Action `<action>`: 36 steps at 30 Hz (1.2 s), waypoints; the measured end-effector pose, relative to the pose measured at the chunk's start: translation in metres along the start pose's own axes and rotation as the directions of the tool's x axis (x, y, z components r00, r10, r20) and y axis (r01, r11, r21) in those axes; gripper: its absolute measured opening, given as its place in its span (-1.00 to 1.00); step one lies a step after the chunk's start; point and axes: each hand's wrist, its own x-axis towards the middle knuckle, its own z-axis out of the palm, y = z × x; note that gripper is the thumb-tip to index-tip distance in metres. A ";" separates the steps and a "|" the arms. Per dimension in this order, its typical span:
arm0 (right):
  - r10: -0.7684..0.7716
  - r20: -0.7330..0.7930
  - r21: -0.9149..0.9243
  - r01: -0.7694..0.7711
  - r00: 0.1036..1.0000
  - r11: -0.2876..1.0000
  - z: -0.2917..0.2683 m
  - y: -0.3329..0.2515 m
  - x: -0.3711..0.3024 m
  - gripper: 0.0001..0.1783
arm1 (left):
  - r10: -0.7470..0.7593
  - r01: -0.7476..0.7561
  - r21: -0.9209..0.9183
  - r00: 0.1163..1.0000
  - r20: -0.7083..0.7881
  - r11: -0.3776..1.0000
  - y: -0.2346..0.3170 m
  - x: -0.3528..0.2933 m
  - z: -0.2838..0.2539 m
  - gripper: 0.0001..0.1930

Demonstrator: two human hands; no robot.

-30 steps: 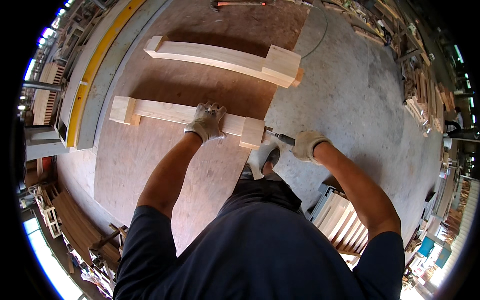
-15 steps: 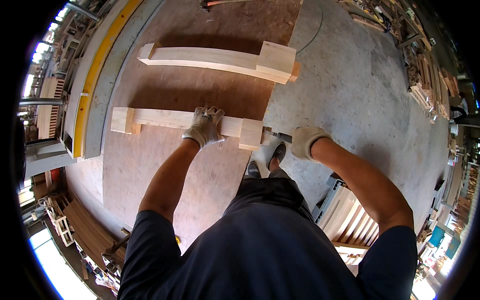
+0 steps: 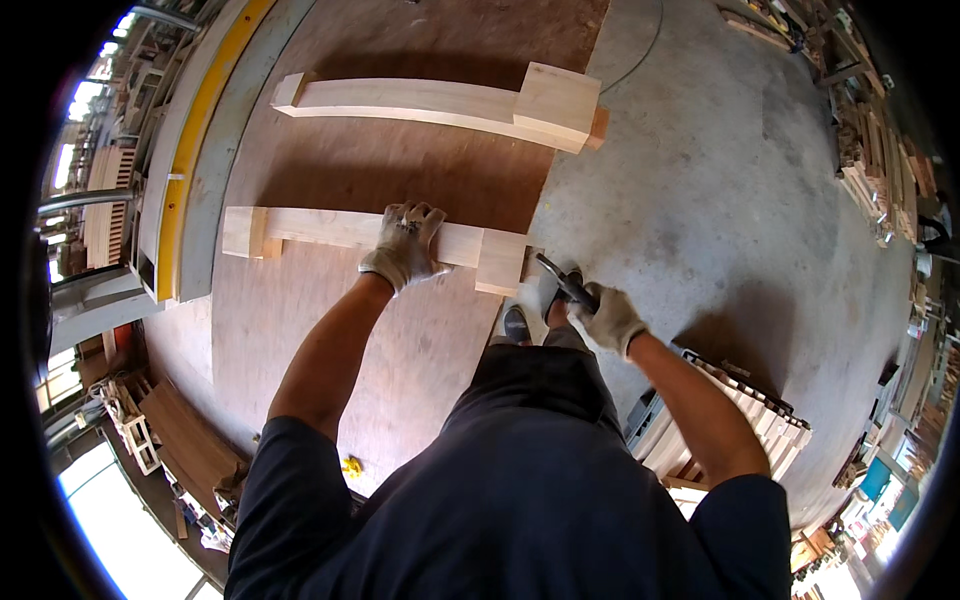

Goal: The person picks up wooden planks and places them on a stack. They then move to a workbench, pick up a pre-cut wooden frame, and use a pneumatic nail gun to drive nails into the joints. The person repeats this process with another frame and stacks the finished pieces on a pallet.

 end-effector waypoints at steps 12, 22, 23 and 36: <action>0.181 -0.077 -0.010 -0.182 0.981 0.983 -0.001 -0.029 -0.038 -0.62 | -0.049 0.045 0.032 0.993 0.111 0.998 0.000 0.003 -0.007 -0.19; 0.199 -0.031 -0.593 -0.178 0.980 0.785 -0.036 -0.083 -0.044 -0.66 | -0.058 0.062 -0.014 0.981 0.187 0.998 0.002 0.002 -0.024 -0.21; 0.213 -0.022 -0.624 -0.180 0.977 0.760 -0.038 -0.088 -0.042 -0.67 | -0.058 0.063 -0.019 0.980 0.192 0.998 0.002 0.003 -0.025 -0.22; 0.312 0.069 -0.849 -0.108 0.948 0.518 -0.050 -0.148 -0.026 -0.67 | -0.051 0.060 -0.040 0.980 0.194 0.997 0.000 0.002 -0.025 -0.26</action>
